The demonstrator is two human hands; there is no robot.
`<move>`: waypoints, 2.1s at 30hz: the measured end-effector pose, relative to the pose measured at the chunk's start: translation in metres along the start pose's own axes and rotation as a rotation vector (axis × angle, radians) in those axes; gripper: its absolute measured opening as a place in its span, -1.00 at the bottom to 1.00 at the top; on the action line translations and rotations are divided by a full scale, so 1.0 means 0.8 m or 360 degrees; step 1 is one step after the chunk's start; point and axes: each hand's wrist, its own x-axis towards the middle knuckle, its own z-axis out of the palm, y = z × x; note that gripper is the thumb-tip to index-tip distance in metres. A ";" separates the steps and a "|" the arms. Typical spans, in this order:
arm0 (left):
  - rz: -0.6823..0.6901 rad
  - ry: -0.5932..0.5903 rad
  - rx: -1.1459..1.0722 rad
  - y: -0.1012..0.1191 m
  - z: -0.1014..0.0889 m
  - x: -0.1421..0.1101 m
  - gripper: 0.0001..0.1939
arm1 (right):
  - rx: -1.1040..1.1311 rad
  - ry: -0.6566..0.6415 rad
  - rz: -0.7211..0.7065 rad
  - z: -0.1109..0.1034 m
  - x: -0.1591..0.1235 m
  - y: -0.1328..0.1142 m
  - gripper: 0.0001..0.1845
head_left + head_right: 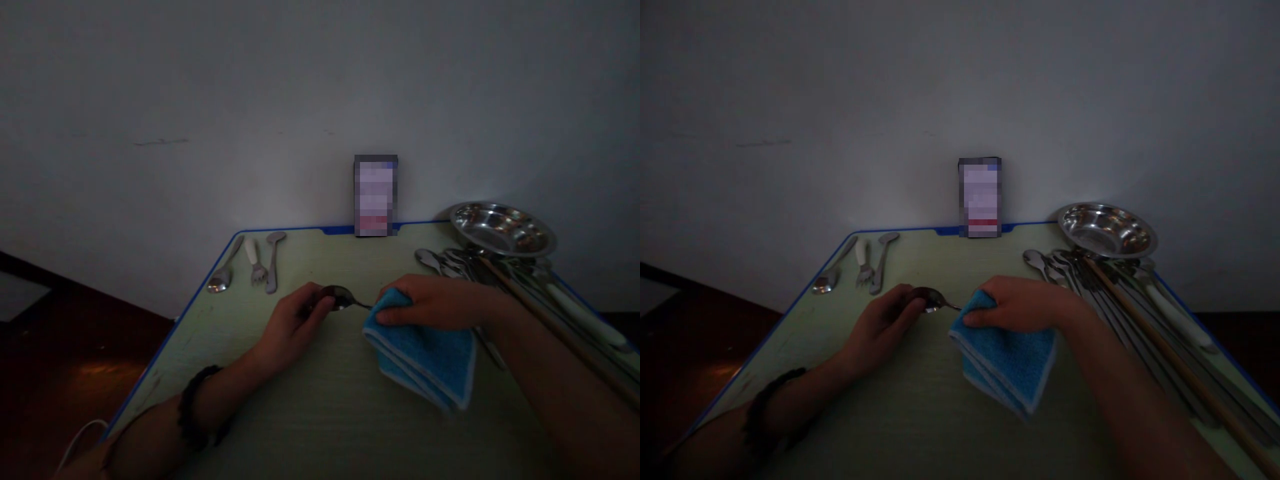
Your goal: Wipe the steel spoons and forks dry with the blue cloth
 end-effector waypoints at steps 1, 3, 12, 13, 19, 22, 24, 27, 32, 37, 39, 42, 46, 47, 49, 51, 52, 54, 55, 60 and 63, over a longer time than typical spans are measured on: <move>0.0012 -0.0004 -0.0001 0.000 0.000 0.000 -0.79 | 0.0018 -0.0021 -0.0002 0.000 0.001 0.001 -0.57; 0.0029 -0.0012 -0.0015 0.000 0.000 0.000 -0.80 | 0.0046 -0.0072 0.0008 0.000 0.001 0.002 -0.56; 0.0080 0.0038 -0.0390 -0.003 -0.001 -0.002 -0.75 | 0.0097 -0.0062 0.0089 -0.013 -0.012 0.004 -0.58; 0.0083 0.0019 -0.0466 -0.004 -0.002 -0.001 -0.74 | 0.0124 -0.0055 0.0069 -0.014 -0.013 0.004 -0.61; -0.0024 -0.0128 -0.1018 -0.007 -0.004 0.004 -0.69 | 0.0095 0.0037 0.0100 -0.018 -0.014 -0.002 -0.63; -0.0120 -0.0143 -0.1199 -0.007 -0.004 0.006 -0.66 | 0.0016 0.0113 0.0119 -0.016 -0.013 -0.005 -0.65; -0.0206 -0.0083 -0.1117 -0.006 -0.003 0.007 -0.73 | -0.0011 0.0137 0.0086 -0.014 -0.011 -0.006 -0.65; -0.0258 -0.0030 -0.1030 -0.003 -0.001 0.008 -0.84 | -0.0029 0.0134 0.0051 -0.012 -0.009 -0.006 -0.65; -0.0292 -0.0051 -0.1200 -0.001 0.001 0.010 -0.60 | -0.0066 0.0146 0.0056 -0.012 -0.007 -0.005 -0.64; -0.0412 0.0014 -0.1078 0.002 0.002 0.012 -0.72 | -0.0116 0.0166 0.0102 -0.012 -0.007 -0.005 -0.55; -0.0395 0.0018 -0.0973 0.003 0.001 0.012 -0.72 | -0.0152 0.0169 0.0092 -0.011 -0.006 -0.005 -0.52; -0.0334 -0.0018 -0.0879 0.005 0.000 0.010 -0.69 | -0.0152 0.0161 0.0058 -0.007 -0.002 -0.007 -0.50; -0.0297 -0.0064 -0.0851 0.006 -0.001 0.010 -0.70 | -0.0096 0.0160 -0.0012 0.001 0.005 -0.013 -0.55; -0.0297 -0.0070 -0.0858 0.007 -0.001 0.010 -0.71 | -0.0083 0.0162 -0.0011 0.003 0.007 -0.014 -0.56; -0.0307 -0.0066 -0.0877 0.009 0.000 0.010 -0.72 | -0.0072 0.0182 -0.0005 0.007 0.010 -0.016 -0.57; -0.0307 -0.0054 -0.0896 0.010 0.000 0.011 -0.74 | -0.0084 0.0210 -0.0021 0.011 0.012 -0.016 -0.56; -0.0302 -0.0055 -0.0901 0.011 -0.001 0.011 -0.75 | -0.0094 0.0222 -0.0035 0.012 0.012 -0.016 -0.55; -0.0292 -0.0071 -0.0902 0.011 -0.001 0.011 -0.76 | -0.0110 0.0245 -0.0051 0.015 0.013 -0.016 -0.53; -0.0292 -0.0080 -0.0897 0.011 -0.002 0.010 -0.75 | -0.0110 0.0250 -0.0049 0.016 0.013 -0.016 -0.52; -0.0317 -0.0081 -0.0864 0.010 -0.001 0.010 -0.73 | -0.0089 0.0245 -0.0039 0.017 0.015 -0.015 -0.50; -0.0343 0.0049 -0.0995 0.007 0.001 0.012 -0.72 | -0.0075 0.0210 -0.0031 0.013 0.014 -0.012 -0.50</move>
